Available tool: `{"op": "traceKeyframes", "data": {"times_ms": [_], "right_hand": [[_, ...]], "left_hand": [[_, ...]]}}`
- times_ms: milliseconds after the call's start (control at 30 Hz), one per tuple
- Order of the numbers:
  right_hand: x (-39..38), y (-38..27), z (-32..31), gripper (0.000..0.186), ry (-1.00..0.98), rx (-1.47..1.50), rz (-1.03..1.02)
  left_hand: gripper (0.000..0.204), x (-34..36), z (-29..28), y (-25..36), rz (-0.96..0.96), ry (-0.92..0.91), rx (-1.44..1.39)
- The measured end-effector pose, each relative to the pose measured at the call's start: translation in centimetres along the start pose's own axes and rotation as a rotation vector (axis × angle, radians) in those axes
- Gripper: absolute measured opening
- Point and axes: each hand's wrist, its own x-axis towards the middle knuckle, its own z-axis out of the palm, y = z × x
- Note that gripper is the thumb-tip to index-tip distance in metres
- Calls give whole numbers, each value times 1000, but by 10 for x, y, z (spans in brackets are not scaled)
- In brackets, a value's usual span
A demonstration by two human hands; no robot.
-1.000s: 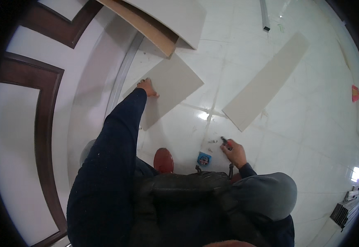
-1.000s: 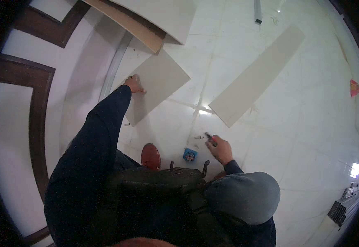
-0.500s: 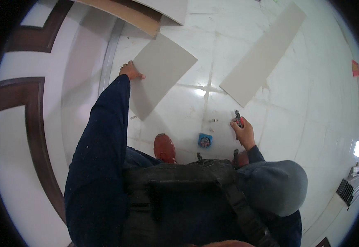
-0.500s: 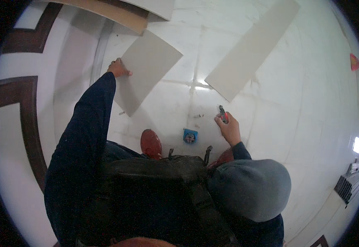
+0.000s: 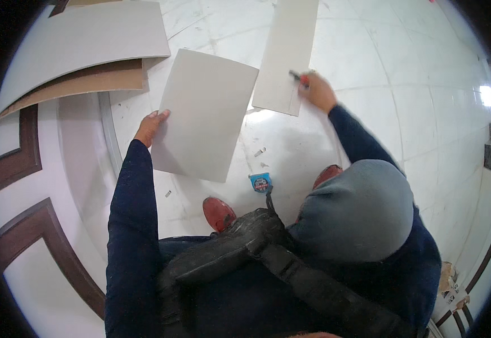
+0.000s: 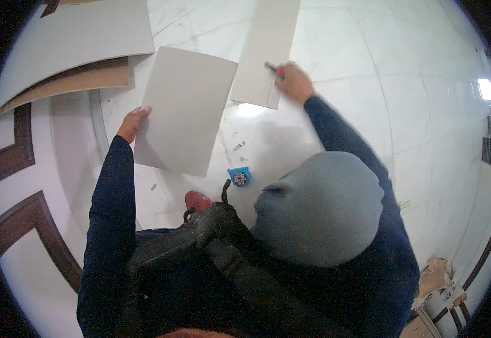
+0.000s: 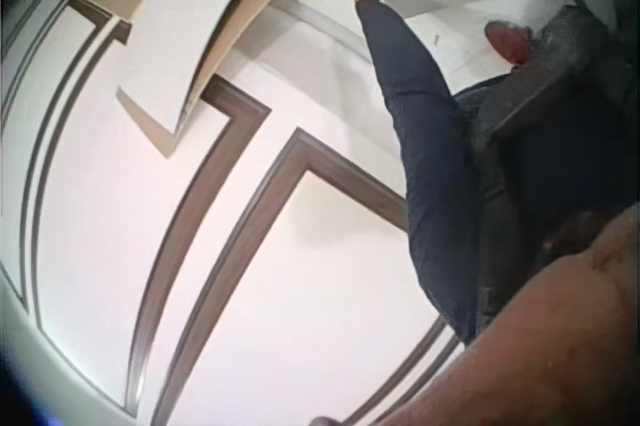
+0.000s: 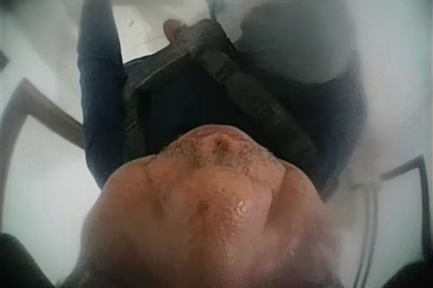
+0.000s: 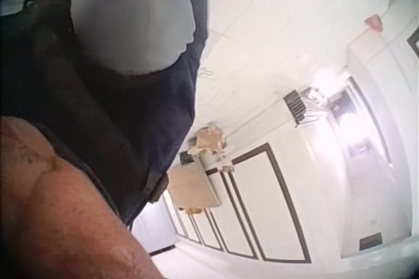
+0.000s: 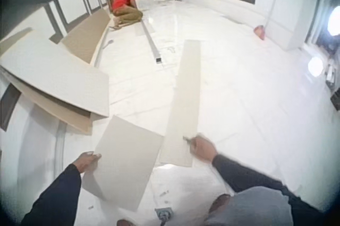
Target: The person cuts and snaps drywall boards using a utility knife, then measures and marks drywall pieces using a measuring tape and utility knife.
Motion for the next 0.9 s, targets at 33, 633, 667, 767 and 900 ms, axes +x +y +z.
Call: {"op": "traceKeyframes", "data": {"times_ms": [33, 633, 667, 767, 900], "right_hand": [[30, 15, -11, 30, 10, -45, -7], [-46, -19, 6, 21, 153, 1067, 673], [-47, -31, 2, 21, 143, 1062, 659], [-64, -15, 8, 26, 45, 838, 644], [-97, -34, -3, 28, -13, 728, 693]], "left_hand": [[53, 9, -16, -7, 47, 66, 353], [69, 60, 316, 127, 405, 61, 715], [69, 79, 309, 117, 315, 42, 547], [68, 78, 320, 109, 209, -75, 461], [72, 58, 319, 101, 291, -183, 556]]}}
